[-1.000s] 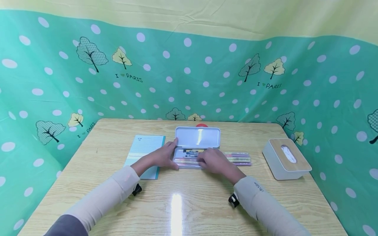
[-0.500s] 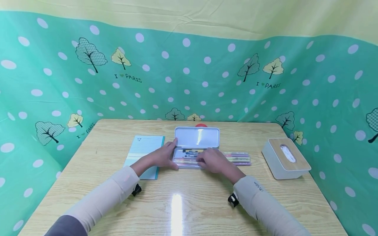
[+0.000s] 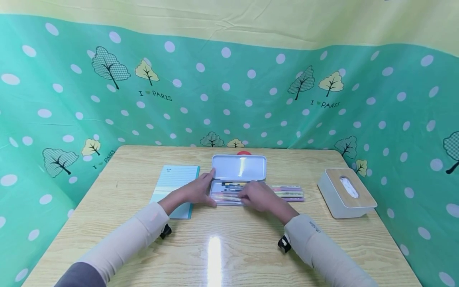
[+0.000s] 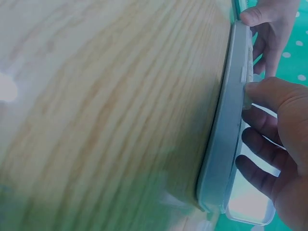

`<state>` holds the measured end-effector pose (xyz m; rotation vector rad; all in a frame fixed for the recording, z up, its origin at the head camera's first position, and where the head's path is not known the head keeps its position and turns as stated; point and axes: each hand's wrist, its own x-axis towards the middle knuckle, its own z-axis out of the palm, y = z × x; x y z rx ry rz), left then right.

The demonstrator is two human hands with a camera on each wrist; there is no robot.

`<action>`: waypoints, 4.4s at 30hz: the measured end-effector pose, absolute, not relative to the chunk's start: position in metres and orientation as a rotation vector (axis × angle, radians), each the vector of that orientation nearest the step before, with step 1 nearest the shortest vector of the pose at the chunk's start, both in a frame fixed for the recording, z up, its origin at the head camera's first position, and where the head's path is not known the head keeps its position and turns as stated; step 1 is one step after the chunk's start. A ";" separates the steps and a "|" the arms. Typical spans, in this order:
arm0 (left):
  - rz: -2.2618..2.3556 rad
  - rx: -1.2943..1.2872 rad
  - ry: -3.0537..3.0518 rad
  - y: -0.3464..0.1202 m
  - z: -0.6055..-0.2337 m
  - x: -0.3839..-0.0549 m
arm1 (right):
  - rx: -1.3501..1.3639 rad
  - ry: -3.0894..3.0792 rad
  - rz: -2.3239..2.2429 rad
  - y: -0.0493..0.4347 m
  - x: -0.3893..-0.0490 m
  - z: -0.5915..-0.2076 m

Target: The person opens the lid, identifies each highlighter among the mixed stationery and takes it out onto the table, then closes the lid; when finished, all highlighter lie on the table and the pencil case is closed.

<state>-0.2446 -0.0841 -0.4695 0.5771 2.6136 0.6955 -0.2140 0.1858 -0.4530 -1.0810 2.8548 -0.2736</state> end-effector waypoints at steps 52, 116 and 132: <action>0.695 0.602 2.600 -0.086 -0.470 -0.246 | -0.721 3.107 -0.343 0.328 -0.188 -0.462; 0.703 0.566 2.602 -0.085 -0.467 -0.242 | -0.421 3.128 -0.237 0.353 -0.185 -0.465; 0.714 0.563 2.600 -0.085 -0.468 -0.243 | -0.486 3.078 -0.368 0.301 -0.198 -0.445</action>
